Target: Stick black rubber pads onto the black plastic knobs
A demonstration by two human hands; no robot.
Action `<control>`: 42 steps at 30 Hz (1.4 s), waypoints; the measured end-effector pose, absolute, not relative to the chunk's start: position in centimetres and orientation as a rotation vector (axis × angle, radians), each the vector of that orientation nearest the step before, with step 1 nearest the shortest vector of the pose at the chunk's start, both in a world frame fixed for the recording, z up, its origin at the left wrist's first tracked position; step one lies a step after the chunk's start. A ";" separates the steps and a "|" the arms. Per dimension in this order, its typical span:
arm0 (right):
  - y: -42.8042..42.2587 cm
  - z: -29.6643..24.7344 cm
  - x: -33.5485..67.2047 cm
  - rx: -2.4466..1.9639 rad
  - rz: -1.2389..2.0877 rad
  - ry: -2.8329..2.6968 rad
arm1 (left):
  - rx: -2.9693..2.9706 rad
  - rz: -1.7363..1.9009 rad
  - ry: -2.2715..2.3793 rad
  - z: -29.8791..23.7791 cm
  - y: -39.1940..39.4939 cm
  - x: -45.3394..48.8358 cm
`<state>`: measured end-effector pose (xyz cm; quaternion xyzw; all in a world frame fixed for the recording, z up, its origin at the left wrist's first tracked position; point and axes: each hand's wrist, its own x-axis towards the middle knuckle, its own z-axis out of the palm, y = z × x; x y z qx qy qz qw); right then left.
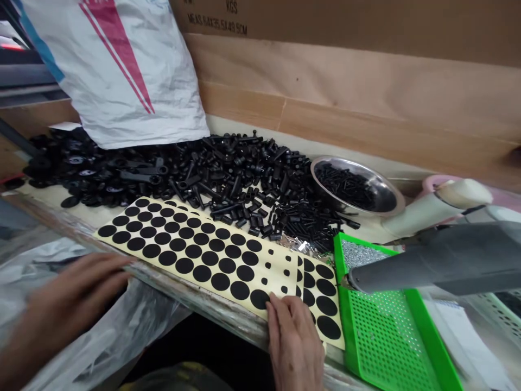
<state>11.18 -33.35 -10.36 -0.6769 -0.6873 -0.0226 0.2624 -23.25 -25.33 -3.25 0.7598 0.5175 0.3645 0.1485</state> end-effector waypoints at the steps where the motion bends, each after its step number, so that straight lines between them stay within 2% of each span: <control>1: -33.3 -10.4 11.0 -1.828 -0.053 -1.870 | 2.426 0.996 1.369 -3.9 -25.2 -20.0; 4: -33.2 -10.0 10.2 -1.825 0.034 -1.861 | 2.834 0.617 0.806 -5.4 -25.3 -11.3; 6: -33.1 -9.9 9.8 -1.848 0.088 -1.804 | 2.922 0.502 0.649 -6.1 -25.6 -8.1; 11: -33.2 -10.0 9.4 -1.928 -0.004 -1.683 | 2.899 0.480 0.712 -7.4 -26.1 -7.6; 16: -33.1 -10.1 9.9 -1.874 0.312 -1.664 | 2.838 0.563 0.772 -8.3 -26.5 -7.7; 19: -33.1 -10.3 9.8 -1.834 0.378 -1.574 | 2.838 0.585 0.777 -8.5 -26.6 -7.4; 27: -33.4 -10.7 9.1 -1.906 0.071 -1.494 | 2.804 0.586 0.811 -8.4 -26.8 -7.4; 36: -34.0 -9.5 8.9 -1.763 0.451 -1.578 | 2.657 0.670 0.809 -8.6 -27.0 -8.0; 42: -33.8 -6.9 9.2 -1.688 0.795 -1.332 | 2.062 0.682 0.889 -5.5 -25.3 -8.2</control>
